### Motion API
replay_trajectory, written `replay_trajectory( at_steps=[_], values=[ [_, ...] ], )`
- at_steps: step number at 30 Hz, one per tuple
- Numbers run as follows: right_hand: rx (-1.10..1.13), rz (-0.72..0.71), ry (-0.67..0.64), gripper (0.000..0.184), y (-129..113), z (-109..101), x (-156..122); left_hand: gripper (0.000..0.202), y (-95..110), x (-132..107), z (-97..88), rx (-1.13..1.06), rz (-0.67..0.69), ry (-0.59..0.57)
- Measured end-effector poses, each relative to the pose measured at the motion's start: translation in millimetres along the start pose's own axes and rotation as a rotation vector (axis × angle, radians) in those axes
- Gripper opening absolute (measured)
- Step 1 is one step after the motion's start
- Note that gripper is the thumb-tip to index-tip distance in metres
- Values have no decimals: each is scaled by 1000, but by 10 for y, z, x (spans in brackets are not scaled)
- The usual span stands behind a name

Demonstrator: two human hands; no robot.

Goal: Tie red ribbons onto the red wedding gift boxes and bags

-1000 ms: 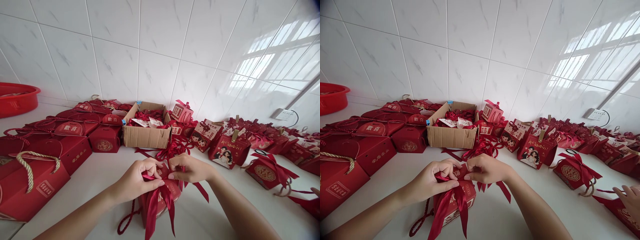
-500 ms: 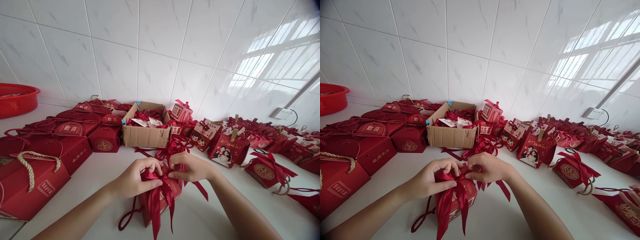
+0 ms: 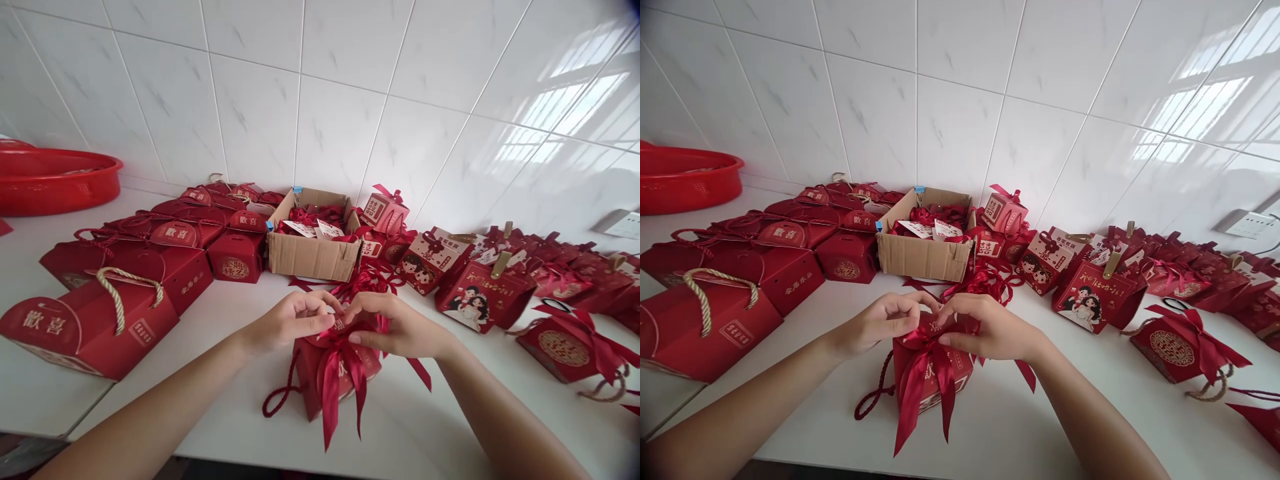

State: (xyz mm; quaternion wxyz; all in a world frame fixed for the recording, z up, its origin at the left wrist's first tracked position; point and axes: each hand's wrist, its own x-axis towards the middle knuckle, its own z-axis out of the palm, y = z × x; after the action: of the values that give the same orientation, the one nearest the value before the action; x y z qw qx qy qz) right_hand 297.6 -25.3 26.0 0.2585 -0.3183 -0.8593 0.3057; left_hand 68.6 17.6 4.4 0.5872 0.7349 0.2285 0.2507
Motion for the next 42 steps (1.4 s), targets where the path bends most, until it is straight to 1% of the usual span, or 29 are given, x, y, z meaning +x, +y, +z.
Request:
replay_trajectory(
  at_steps=[4, 7, 10, 13, 17, 19, 23, 28, 30, 35, 42],
  values=[
    [-39, -5, 11, 12, 26, 85, 36, 36, -9, 5, 15, 34, -12, 18],
    [-65, -20, 31, 12, 42, 149, 57, 35, -6, 9, 22, 74, -15, 21],
    [-55, -35, 72, 15, 61, 197, 71, 35, -13, 16, 21, 83, -13, 44],
    [-51, -61, 102, 19, 78, 220, 79, 33, -30, 17, 14, 78, -4, 58],
    [-75, -118, 116, 18, 90, 228, 79, 30, -35, 1, 25, 77, 6, 35],
    [-92, -120, 117, 18, 94, 228, 74, 31, -26, -8, 45, 73, 6, 38],
    [-72, -72, 72, 16, 94, 203, 56, 36, -7, -5, 79, 55, 7, 32],
    [54, 87, 6, 13, 94, 133, 27, 39, -14, 7, 79, 62, -3, 32],
    [91, 119, -5, 13, 104, 114, 17, 42, -25, 7, 85, 61, -13, 45],
    [120, 127, -20, 17, 143, 119, 11, 50, -52, 17, 116, 50, -17, 75],
    [164, 100, -43, 18, 171, 104, 21, 48, -105, 29, 126, 28, -9, 77]
  ],
)
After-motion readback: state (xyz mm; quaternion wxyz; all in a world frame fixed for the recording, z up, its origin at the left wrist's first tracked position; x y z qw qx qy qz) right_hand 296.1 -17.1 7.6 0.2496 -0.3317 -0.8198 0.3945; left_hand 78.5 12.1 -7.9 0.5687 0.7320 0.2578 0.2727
